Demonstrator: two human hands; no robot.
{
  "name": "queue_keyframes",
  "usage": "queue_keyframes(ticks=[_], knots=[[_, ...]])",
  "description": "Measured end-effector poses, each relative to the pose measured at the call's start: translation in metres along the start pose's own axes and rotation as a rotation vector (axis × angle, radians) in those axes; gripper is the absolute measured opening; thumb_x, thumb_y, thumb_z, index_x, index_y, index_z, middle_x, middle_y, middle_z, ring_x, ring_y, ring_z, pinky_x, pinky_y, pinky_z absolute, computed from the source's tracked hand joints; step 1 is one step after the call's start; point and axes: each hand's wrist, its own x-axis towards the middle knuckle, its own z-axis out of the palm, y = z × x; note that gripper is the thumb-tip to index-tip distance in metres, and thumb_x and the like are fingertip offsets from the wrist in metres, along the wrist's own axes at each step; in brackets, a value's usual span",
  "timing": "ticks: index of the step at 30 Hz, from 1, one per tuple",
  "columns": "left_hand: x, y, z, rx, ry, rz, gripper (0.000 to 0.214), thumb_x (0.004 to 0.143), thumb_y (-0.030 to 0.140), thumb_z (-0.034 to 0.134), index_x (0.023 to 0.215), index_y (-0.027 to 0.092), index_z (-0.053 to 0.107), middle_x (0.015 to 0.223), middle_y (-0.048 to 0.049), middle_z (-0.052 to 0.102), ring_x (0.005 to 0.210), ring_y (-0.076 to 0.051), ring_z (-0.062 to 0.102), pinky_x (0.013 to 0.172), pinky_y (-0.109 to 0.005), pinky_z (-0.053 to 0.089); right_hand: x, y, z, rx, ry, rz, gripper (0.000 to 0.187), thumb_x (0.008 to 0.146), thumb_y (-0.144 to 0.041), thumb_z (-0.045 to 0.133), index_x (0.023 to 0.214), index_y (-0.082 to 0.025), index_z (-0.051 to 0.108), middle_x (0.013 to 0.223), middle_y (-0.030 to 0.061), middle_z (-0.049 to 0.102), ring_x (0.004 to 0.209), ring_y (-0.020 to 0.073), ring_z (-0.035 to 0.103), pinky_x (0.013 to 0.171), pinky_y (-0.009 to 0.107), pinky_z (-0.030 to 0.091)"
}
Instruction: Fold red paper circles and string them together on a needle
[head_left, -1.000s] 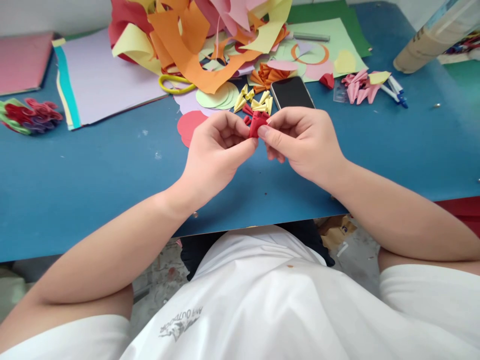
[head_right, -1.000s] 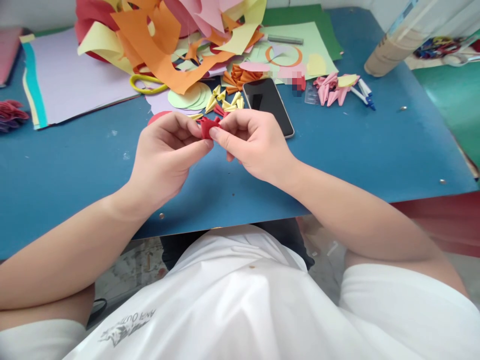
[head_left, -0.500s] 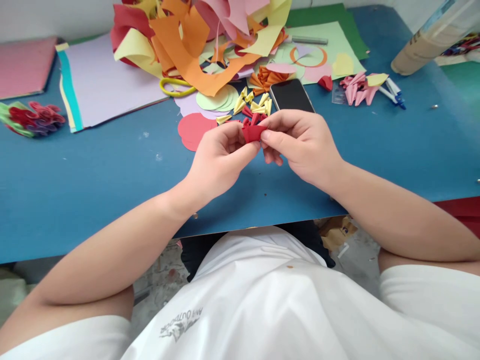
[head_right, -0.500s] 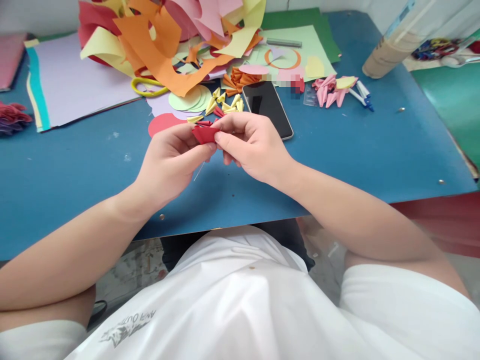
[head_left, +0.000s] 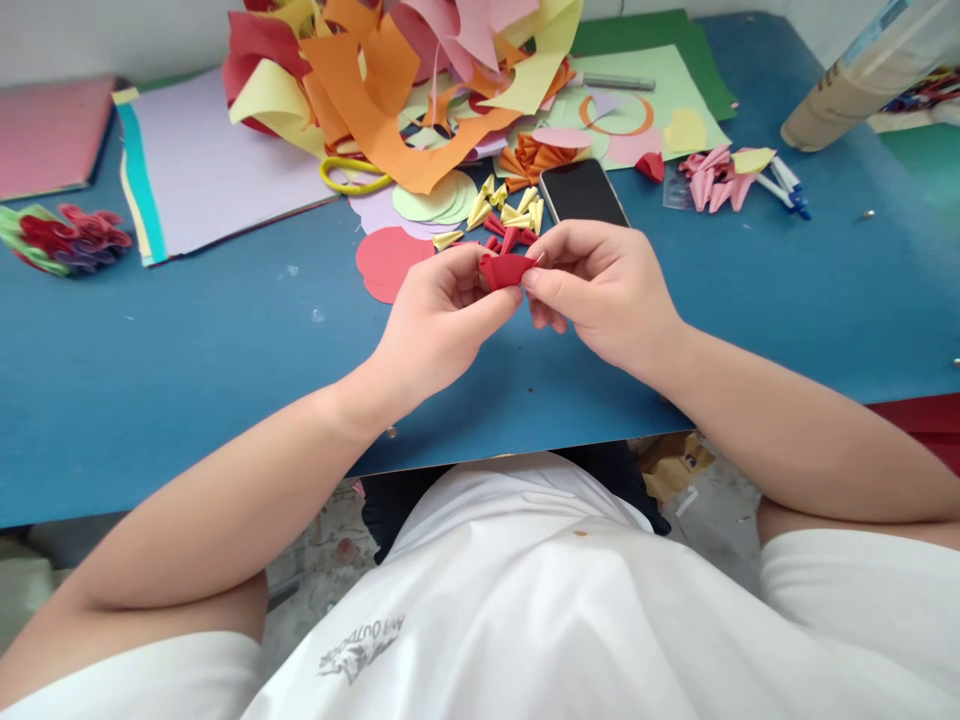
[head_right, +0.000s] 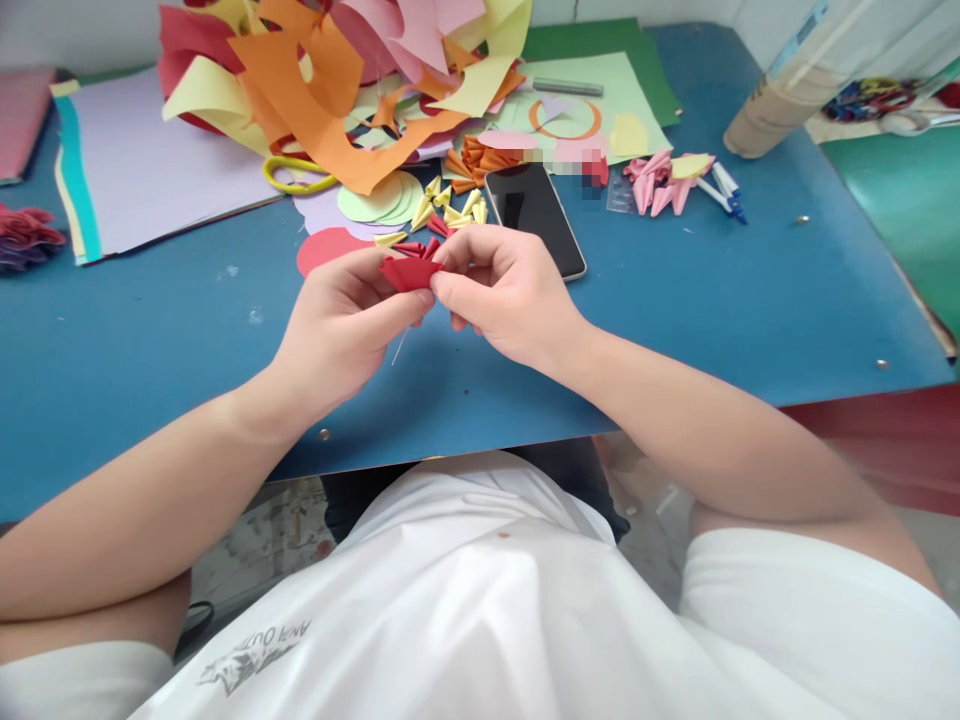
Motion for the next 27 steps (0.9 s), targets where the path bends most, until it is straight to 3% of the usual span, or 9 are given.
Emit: queue_keyframes(ticks=[9, 20, 27], knots=[[0.0000, -0.0028, -0.0020, 0.010, 0.056, 0.002, 0.017, 0.092, 0.021, 0.094, 0.087, 0.024, 0.078, 0.085, 0.0000, 0.078, 0.082, -0.019, 0.074, 0.074, -0.035, 0.061, 0.0005, 0.0010, 0.0005, 0.051, 0.009, 0.002, 0.023, 0.089, -0.030, 0.101, 0.084, -0.025, 0.080, 0.064, -0.0035, 0.068, 0.052, 0.0145, 0.060, 0.046, 0.030, 0.049], [0.0012, 0.0038, 0.0002, -0.007, 0.025, 0.004, 0.014, 0.095, 0.025, 0.090, 0.085, 0.023, 0.081, 0.080, -0.0002, 0.079, 0.080, -0.021, 0.078, 0.082, -0.038, 0.067, 0.0017, 0.0049, 0.0002, 0.068, 0.018, -0.005, 0.031, 0.089, -0.040, 0.108, 0.088, -0.026, 0.080, 0.069, -0.0024, 0.069, 0.058, 0.0163, 0.066, 0.048, 0.031, 0.050], [0.0018, 0.0033, -0.0020, 0.024, 0.033, 0.026, 0.028, 0.090, 0.033, 0.104, 0.087, 0.023, 0.078, 0.090, -0.0023, 0.084, 0.087, -0.023, 0.082, 0.080, -0.037, 0.067, 0.0036, 0.0049, -0.0023, 0.036, 0.029, -0.012, 0.033, 0.089, -0.044, 0.107, 0.086, -0.025, 0.080, 0.068, -0.0023, 0.070, 0.057, 0.0157, 0.065, 0.050, 0.030, 0.051]])
